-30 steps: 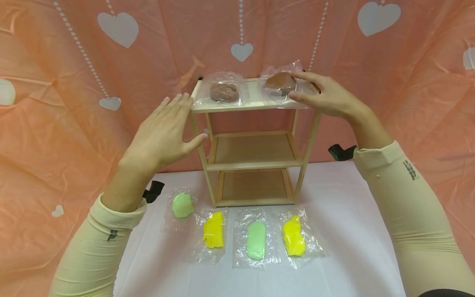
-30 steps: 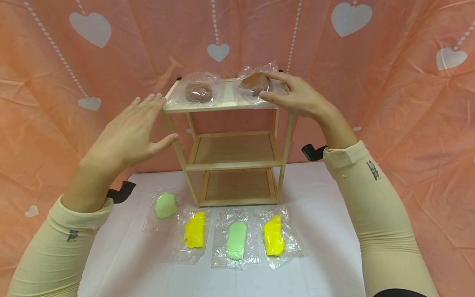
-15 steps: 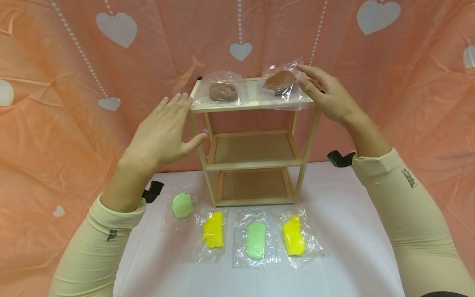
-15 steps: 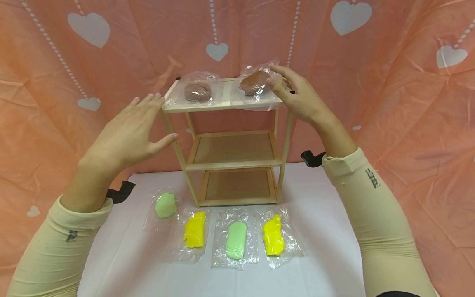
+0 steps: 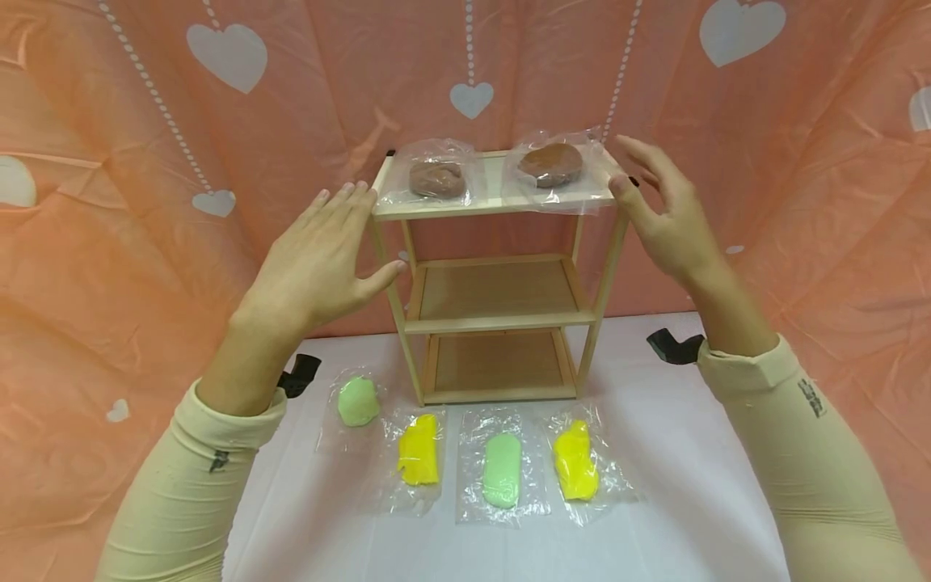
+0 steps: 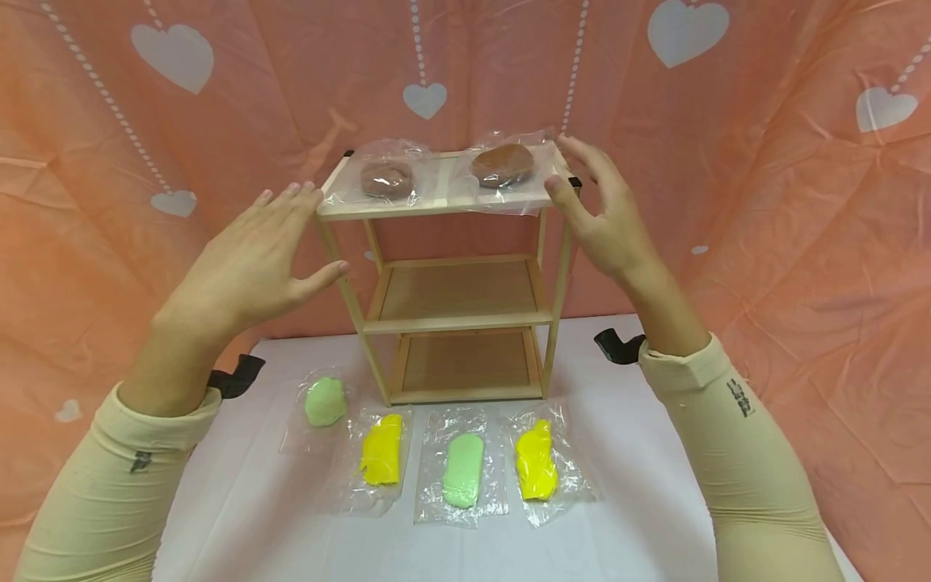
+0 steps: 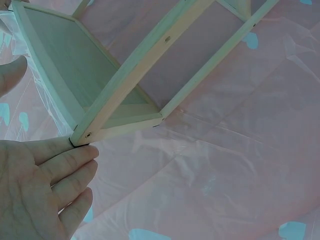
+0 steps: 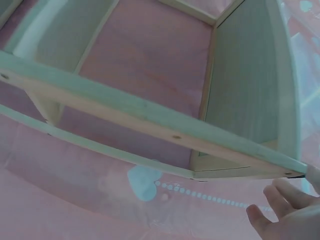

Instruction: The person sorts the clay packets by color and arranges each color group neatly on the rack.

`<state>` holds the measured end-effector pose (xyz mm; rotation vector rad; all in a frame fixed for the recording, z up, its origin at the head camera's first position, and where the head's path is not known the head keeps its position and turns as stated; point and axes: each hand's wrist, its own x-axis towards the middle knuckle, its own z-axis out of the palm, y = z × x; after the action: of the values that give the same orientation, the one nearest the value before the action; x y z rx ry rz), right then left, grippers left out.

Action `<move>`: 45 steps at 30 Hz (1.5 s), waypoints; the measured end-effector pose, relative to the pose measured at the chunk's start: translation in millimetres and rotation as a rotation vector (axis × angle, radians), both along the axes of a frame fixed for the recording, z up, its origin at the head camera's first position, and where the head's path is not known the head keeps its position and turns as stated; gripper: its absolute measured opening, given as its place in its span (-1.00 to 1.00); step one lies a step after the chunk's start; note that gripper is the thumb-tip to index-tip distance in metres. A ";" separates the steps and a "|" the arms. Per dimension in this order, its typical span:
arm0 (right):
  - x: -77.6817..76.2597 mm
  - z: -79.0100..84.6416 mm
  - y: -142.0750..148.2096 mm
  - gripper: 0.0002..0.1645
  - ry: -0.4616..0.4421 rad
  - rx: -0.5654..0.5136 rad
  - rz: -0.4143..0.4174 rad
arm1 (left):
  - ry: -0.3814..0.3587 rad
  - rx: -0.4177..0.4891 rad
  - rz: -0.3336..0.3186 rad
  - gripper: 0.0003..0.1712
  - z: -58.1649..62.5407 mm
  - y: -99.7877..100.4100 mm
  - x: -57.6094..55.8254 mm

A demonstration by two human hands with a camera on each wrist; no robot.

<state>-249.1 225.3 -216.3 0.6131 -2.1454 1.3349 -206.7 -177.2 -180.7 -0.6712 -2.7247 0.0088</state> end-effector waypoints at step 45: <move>85.2 -171.5 19.3 -0.41 -0.241 0.131 -0.159 | -0.002 -0.007 -0.003 0.09 -2.0 -2.2 -1.8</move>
<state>-163.9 244.6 -387.8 0.3356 -2.4340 1.2415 -208.5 -179.4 -182.7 -0.6777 -2.7266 0.0175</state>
